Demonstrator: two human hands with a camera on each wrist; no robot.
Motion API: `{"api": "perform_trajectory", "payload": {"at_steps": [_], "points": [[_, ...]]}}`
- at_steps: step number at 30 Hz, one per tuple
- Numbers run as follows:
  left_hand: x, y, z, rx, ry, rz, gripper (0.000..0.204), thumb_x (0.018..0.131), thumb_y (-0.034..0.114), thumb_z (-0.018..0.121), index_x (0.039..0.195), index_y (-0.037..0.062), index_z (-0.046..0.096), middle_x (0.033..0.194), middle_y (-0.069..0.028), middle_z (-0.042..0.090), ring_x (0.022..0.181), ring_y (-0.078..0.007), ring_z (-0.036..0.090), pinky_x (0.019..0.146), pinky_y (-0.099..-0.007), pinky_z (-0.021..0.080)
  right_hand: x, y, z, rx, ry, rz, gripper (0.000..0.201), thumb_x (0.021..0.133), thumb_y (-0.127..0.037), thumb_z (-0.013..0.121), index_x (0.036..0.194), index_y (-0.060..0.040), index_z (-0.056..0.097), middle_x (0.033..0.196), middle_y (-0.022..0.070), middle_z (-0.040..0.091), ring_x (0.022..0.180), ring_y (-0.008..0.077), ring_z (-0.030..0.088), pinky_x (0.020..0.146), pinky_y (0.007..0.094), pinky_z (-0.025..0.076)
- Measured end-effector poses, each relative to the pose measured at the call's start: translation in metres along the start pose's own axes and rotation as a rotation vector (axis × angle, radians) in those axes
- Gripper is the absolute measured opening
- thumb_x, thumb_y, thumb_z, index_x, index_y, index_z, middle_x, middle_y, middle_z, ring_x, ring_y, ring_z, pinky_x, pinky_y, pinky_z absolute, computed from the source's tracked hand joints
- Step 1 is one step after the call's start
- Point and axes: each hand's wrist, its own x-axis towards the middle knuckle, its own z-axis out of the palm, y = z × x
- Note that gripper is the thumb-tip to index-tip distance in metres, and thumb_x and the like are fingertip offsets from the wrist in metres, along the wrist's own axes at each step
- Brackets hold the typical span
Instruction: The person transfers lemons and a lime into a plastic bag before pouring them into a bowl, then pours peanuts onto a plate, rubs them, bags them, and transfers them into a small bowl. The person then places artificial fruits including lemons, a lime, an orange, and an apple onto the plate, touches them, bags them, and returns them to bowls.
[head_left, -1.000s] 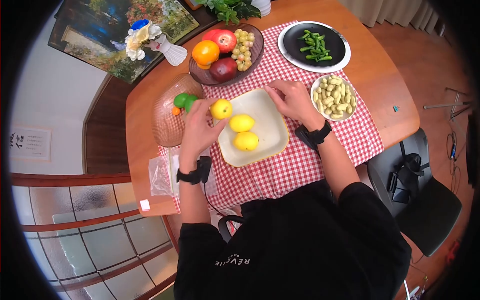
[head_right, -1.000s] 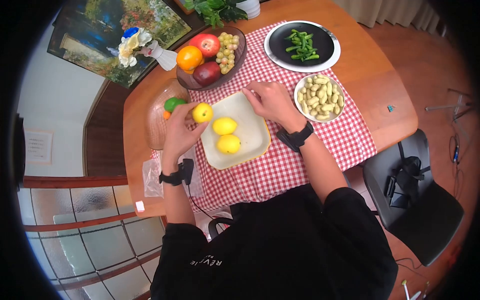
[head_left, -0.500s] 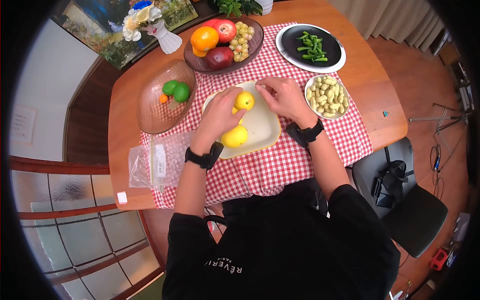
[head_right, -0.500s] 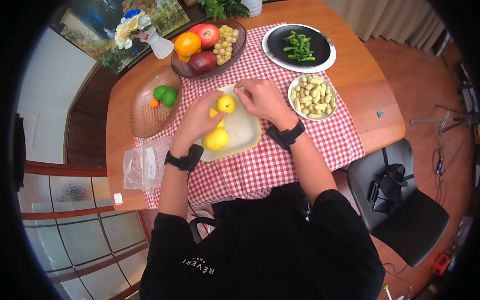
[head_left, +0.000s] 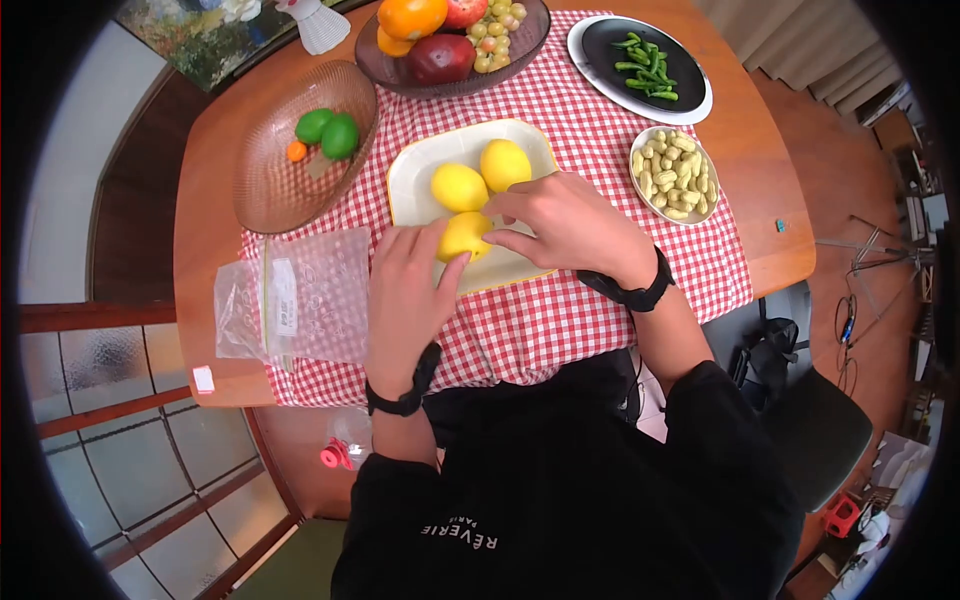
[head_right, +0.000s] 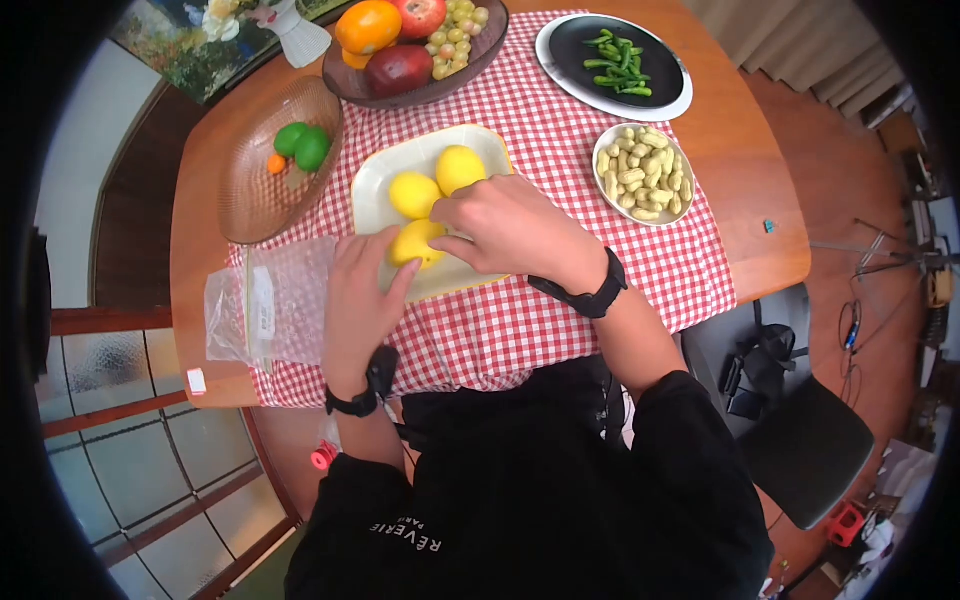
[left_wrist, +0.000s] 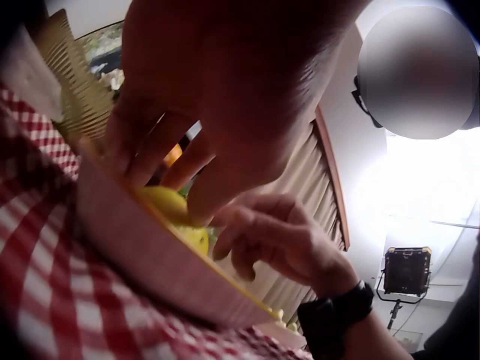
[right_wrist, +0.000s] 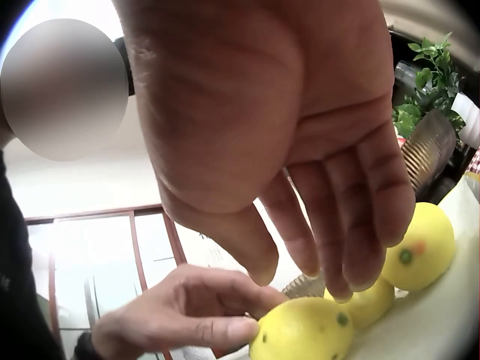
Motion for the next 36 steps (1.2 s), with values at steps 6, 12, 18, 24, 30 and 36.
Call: {"api": "perform_trajectory", "payload": {"at_steps": [6, 12, 18, 24, 30, 36], "points": [[0.027, -0.011, -0.026, 0.041, -0.358, 0.090, 0.050, 0.083, 0.015, 0.082, 0.128, 0.0005, 0.064, 0.111, -0.0205, 0.070, 0.106, -0.0412, 0.064, 0.095, -0.0492, 0.051, 0.008, -0.010, 0.004, -0.064, -0.062, 0.034, 0.033, 0.088, -0.026, 0.081, 0.113, -0.0050, 0.075, 0.085, 0.0166, 0.076, 0.078, 0.0376, 0.073, 0.072, 0.0465, 0.058], [0.050, -0.027, -0.017, -0.102, -0.471, 0.177, 0.050, 0.079, 0.019, 0.086, 0.122, 0.0027, 0.065, 0.113, -0.0200, 0.070, 0.108, -0.0407, 0.067, 0.094, -0.0483, 0.053, 0.019, -0.009, -0.002, -0.080, -0.246, 0.027, 0.034, 0.087, -0.029, 0.082, 0.108, -0.0039, 0.074, 0.083, 0.0174, 0.075, 0.077, 0.0379, 0.073, 0.071, 0.0471, 0.058], [0.042, -0.038, -0.009, -0.245, -0.379, 0.212, 0.051, 0.077, 0.017, 0.088, 0.122, 0.0042, 0.065, 0.115, -0.0175, 0.070, 0.109, -0.0405, 0.068, 0.096, -0.0467, 0.054, 0.027, 0.005, -0.006, -0.062, -0.320, 0.007, 0.036, 0.088, -0.033, 0.083, 0.110, -0.0058, 0.076, 0.088, 0.0154, 0.077, 0.081, 0.0351, 0.075, 0.073, 0.0440, 0.057], [0.045, -0.039, -0.002, -0.344, -0.276, 0.280, 0.046, 0.080, 0.009, 0.085, 0.120, 0.0052, 0.064, 0.119, -0.0152, 0.068, 0.117, -0.0376, 0.066, 0.099, -0.0444, 0.054, 0.017, 0.012, 0.002, 0.030, -0.167, 0.077, 0.037, 0.089, -0.035, 0.083, 0.111, -0.0063, 0.077, 0.086, 0.0155, 0.075, 0.077, 0.0342, 0.074, 0.068, 0.0425, 0.057], [0.046, -0.043, -0.011, -0.437, -0.336, 0.121, 0.043, 0.082, 0.012, 0.086, 0.120, 0.0061, 0.066, 0.114, -0.0142, 0.069, 0.111, -0.0360, 0.068, 0.095, -0.0429, 0.055, 0.018, 0.009, -0.002, 0.107, -0.190, 0.072, 0.041, 0.085, -0.031, 0.085, 0.117, -0.0070, 0.076, 0.094, 0.0176, 0.076, 0.085, 0.0374, 0.074, 0.076, 0.0450, 0.058], [0.046, -0.046, -0.002, -0.291, -0.297, 0.139, 0.044, 0.081, 0.017, 0.088, 0.120, 0.0053, 0.070, 0.099, -0.0152, 0.072, 0.097, -0.0372, 0.071, 0.088, -0.0432, 0.056, 0.017, 0.018, -0.004, 0.082, -0.117, 0.022, 0.047, 0.083, -0.031, 0.087, 0.120, -0.0055, 0.075, 0.097, 0.0162, 0.076, 0.086, 0.0383, 0.074, 0.077, 0.0458, 0.058]]}}
